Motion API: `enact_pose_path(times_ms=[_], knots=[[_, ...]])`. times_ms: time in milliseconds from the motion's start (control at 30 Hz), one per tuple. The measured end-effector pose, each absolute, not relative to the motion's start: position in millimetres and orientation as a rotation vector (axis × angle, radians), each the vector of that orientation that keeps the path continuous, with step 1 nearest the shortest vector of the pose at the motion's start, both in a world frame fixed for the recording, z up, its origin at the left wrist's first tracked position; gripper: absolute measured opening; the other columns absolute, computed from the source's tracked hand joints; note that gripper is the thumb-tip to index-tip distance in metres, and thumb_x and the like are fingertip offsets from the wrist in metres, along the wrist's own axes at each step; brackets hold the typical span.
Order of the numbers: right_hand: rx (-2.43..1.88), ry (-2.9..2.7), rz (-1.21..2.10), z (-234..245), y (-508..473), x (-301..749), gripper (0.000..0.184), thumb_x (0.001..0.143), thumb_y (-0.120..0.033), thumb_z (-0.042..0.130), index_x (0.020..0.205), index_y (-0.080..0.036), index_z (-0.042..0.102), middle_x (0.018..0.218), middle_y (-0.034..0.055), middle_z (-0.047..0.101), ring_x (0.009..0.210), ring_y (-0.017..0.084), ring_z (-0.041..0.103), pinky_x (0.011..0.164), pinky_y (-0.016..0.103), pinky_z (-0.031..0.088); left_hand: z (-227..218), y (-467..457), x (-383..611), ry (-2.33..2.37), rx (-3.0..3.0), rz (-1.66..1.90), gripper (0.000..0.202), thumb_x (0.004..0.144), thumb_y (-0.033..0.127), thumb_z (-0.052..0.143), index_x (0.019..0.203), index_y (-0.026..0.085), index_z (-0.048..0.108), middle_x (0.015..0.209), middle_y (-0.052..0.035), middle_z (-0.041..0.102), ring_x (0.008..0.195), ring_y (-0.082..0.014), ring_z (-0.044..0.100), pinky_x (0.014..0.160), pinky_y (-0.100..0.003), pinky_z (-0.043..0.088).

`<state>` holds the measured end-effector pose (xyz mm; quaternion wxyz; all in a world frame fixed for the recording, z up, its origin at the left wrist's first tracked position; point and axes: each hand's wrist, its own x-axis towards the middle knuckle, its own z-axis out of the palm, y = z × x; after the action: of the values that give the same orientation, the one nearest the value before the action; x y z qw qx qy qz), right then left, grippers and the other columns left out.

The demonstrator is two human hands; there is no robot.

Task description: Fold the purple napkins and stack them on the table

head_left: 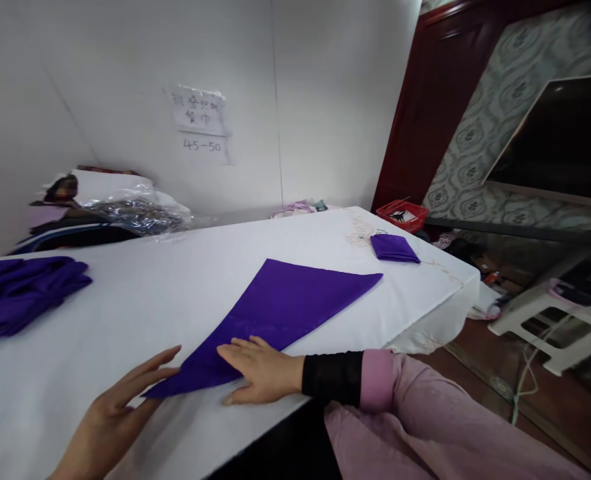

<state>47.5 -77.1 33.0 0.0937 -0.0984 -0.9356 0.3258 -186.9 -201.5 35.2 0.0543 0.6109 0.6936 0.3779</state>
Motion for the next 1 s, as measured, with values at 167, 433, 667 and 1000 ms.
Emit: enact_pose_path(times_ms=[167, 433, 667, 1000], knots=[[-0.357, -2.429, 1.166, 37, -96, 10, 0.095, 0.069, -0.044, 0.073, 0.144, -0.017, 0.021, 0.137, 0.0148, 0.044, 0.124, 0.028, 0.043, 0.102, 0.043, 0.036, 60, -187, -169, 1.916, 1.769, 1.189, 0.021, 0.069, 0.043, 0.061, 0.085, 0.03, 0.069, 0.123, -0.002, 0.062, 0.1, -0.0293, 0.063, 0.032, -0.021, 0.042], [-0.597, -1.757, 1.563, 31, -100, -6, 0.038, 0.084, -0.025, 0.053, 0.121, -0.023, 0.055, 0.108, 0.0021, 0.063, 0.1, 0.018, 0.057, 0.089, 0.033, 0.045, 69, -149, -145, 1.759, 1.894, 1.278, 0.016, 0.074, 0.036, 0.06, 0.082, 0.025, 0.067, 0.107, -0.0032, 0.069, 0.101, -0.0217, 0.063, 0.088, -0.035, 0.052], [-0.629, -1.231, 1.877, 30, -86, 0, 0.027, 0.082, -0.036, 0.053, 0.096, -0.017, 0.066, 0.088, 0.003, 0.066, 0.088, 0.018, 0.059, 0.083, 0.031, 0.045, 63, -117, -134, 1.626, 1.613, 1.241, 0.037, 0.074, 0.046, 0.063, 0.103, 0.023, 0.065, 0.109, -0.006, 0.068, 0.104, -0.0247, 0.061, 0.095, -0.041, 0.047], [-0.568, -0.66, 2.123, 39, -64, 14, 0.022, 0.072, -0.026, 0.057, 0.091, -0.017, 0.062, 0.094, 0.0049, 0.069, 0.094, 0.02, 0.062, 0.085, 0.033, 0.047, 41, -99, -151, 1.525, 1.333, 1.149, 0.063, 0.063, 0.044, 0.073, 0.119, 0.02, 0.056, 0.12, -0.0093, 0.063, 0.118, -0.027, 0.052, 0.099, -0.042, 0.041]])
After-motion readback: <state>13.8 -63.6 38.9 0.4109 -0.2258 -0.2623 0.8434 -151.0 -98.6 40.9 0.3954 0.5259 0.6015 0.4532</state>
